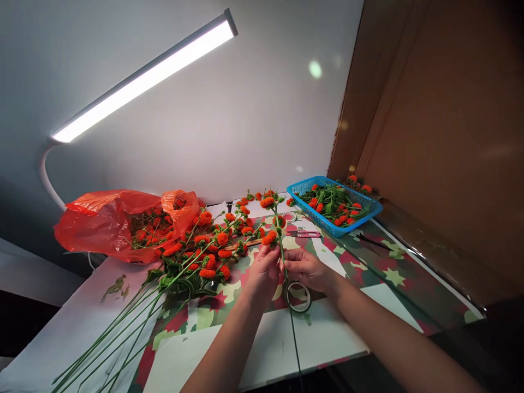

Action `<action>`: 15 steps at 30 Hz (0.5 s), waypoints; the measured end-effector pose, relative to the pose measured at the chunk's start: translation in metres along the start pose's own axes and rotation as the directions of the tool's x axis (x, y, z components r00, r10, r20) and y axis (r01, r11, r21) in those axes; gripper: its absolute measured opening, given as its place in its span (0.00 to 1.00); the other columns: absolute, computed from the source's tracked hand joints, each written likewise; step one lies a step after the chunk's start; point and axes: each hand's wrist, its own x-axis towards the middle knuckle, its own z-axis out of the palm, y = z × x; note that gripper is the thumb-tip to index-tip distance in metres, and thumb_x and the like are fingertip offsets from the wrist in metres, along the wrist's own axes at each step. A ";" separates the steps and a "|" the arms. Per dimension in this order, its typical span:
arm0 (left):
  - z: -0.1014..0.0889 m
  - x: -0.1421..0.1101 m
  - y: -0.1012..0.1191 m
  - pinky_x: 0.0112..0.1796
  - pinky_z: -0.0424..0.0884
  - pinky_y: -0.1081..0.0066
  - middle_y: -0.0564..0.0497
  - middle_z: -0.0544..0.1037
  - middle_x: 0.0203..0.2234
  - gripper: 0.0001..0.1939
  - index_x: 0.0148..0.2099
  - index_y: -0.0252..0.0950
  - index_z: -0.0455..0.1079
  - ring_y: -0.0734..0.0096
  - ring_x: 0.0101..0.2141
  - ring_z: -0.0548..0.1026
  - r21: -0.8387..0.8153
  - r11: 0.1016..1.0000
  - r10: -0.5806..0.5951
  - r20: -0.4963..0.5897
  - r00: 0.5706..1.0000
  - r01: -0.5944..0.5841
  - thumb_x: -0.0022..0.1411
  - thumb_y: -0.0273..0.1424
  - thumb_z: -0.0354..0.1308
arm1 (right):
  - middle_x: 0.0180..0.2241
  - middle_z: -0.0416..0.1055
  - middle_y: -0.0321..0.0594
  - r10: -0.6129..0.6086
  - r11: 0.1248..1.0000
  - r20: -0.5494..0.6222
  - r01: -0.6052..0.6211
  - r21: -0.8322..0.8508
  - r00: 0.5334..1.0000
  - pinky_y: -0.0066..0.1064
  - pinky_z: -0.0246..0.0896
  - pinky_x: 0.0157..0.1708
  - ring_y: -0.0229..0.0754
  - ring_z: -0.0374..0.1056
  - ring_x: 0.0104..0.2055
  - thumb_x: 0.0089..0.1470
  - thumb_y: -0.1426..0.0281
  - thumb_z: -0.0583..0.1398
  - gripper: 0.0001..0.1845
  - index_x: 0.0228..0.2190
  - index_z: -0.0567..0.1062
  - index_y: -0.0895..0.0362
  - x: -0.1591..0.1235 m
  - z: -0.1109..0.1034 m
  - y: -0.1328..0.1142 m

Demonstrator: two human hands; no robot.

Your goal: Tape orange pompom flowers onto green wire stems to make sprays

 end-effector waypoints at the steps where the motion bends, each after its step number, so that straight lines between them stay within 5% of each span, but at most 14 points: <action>1: 0.000 0.000 0.000 0.26 0.65 0.80 0.55 0.72 0.26 0.09 0.29 0.34 0.69 0.81 0.25 0.69 -0.007 1.000 0.000 -0.003 1.000 0.000 0.44 0.27 0.66 | 0.23 0.65 0.35 0.001 1.000 -0.001 -0.001 -0.005 1.000 0.27 0.56 0.28 0.34 0.61 0.26 0.43 0.59 0.66 0.17 0.24 0.71 0.61 0.000 0.000 0.000; 8: 0.000 -0.005 -0.009 0.26 0.65 0.77 0.53 0.73 0.29 0.14 0.34 0.36 0.70 0.77 0.26 0.70 0.036 0.999 0.005 -0.087 0.996 -0.002 0.43 0.32 0.67 | 0.19 0.60 0.31 -0.010 1.000 -0.024 0.009 -0.025 1.000 0.26 0.50 0.23 0.31 0.55 0.21 0.42 0.59 0.66 0.17 0.24 0.71 0.60 0.000 0.004 -0.003; 11: -0.003 -0.015 -0.013 0.27 0.64 0.76 0.52 0.73 0.31 0.14 0.37 0.36 0.71 0.75 0.27 0.71 0.269 0.959 0.127 -0.112 0.986 -0.093 0.48 0.36 0.65 | 0.15 0.55 0.28 -0.040 0.998 -0.075 0.036 -0.052 0.996 0.25 0.43 0.20 0.29 0.48 0.18 0.43 0.59 0.66 0.17 0.22 0.70 0.60 -0.001 0.001 -0.008; 15: -0.005 -0.027 -0.015 0.27 0.63 0.77 0.54 0.71 0.21 0.09 0.27 0.34 0.71 0.77 0.23 0.68 0.567 0.789 0.298 -0.015 0.955 -0.237 0.49 0.34 0.65 | 0.17 0.56 0.29 -0.127 0.979 -0.190 0.092 -0.183 0.973 0.25 0.42 0.20 0.29 0.49 0.20 0.43 0.61 0.66 0.16 0.21 0.70 0.60 -0.002 -0.003 -0.017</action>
